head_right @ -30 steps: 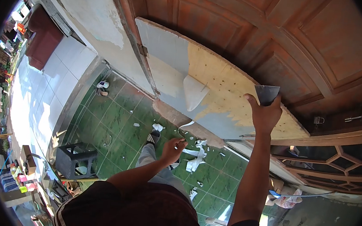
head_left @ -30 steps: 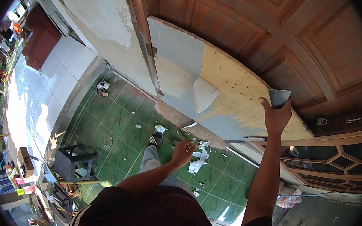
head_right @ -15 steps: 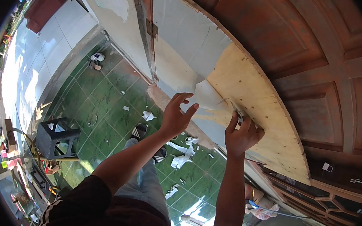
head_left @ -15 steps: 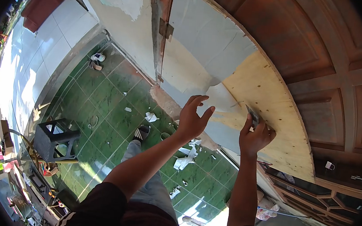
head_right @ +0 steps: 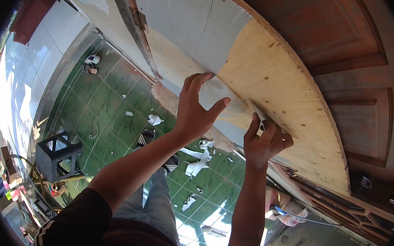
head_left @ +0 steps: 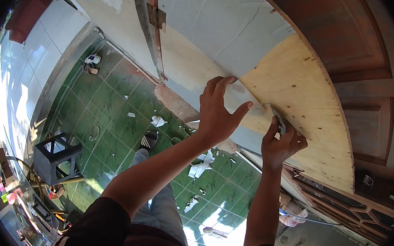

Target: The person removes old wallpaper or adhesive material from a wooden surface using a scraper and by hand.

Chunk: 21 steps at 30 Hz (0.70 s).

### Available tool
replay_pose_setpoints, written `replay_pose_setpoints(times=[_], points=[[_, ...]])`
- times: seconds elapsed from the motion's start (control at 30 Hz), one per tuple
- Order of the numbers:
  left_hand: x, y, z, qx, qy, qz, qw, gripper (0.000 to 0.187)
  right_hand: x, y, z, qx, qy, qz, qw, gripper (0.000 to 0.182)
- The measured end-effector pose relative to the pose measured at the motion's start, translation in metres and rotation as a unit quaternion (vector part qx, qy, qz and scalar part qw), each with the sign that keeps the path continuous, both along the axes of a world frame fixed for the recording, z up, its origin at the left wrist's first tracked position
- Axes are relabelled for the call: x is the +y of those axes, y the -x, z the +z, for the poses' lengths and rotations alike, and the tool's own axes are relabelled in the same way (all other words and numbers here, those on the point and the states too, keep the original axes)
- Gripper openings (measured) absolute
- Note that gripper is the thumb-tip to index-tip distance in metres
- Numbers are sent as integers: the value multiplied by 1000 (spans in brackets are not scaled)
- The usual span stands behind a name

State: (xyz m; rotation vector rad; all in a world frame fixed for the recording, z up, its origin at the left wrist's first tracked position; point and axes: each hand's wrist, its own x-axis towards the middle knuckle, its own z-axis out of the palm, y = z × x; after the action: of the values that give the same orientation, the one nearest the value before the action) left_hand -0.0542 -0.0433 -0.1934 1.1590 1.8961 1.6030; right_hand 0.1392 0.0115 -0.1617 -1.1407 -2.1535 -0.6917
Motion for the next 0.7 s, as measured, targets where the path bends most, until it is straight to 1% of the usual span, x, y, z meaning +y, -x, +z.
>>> replay_pose_setpoints(times=[0.07, 0.27, 0.37, 0.47, 0.57, 0.67, 0.7], points=[[1, 1, 2, 26, 1, -6, 1000, 72, -3, 0, 3, -11, 25, -11, 1000, 31], [0, -4, 9, 51, -9, 21, 998, 72, -1, 3, 0, -8, 0, -6, 1000, 31], [-3, -6, 7, 72, -14, 12, 997, 66, 0, 3, 1, -17, -3, -3, 1000, 31], [-4, -6, 4, 115, -25, 0, 993, 58, -2, 1, 4, -36, 17, -22, 999, 31], [-2, -7, 9, 139, -37, 10, 989, 49, 0, 2, 5, -23, 5, 5, 1000, 30], [0, -9, 15, 186, -63, 14, 980, 43, -2, -1, 5, -59, 35, 16, 998, 30], [1, -9, 16, 197, -70, 20, 978, 39, -2, -3, 4, -44, 38, 29, 998, 30]])
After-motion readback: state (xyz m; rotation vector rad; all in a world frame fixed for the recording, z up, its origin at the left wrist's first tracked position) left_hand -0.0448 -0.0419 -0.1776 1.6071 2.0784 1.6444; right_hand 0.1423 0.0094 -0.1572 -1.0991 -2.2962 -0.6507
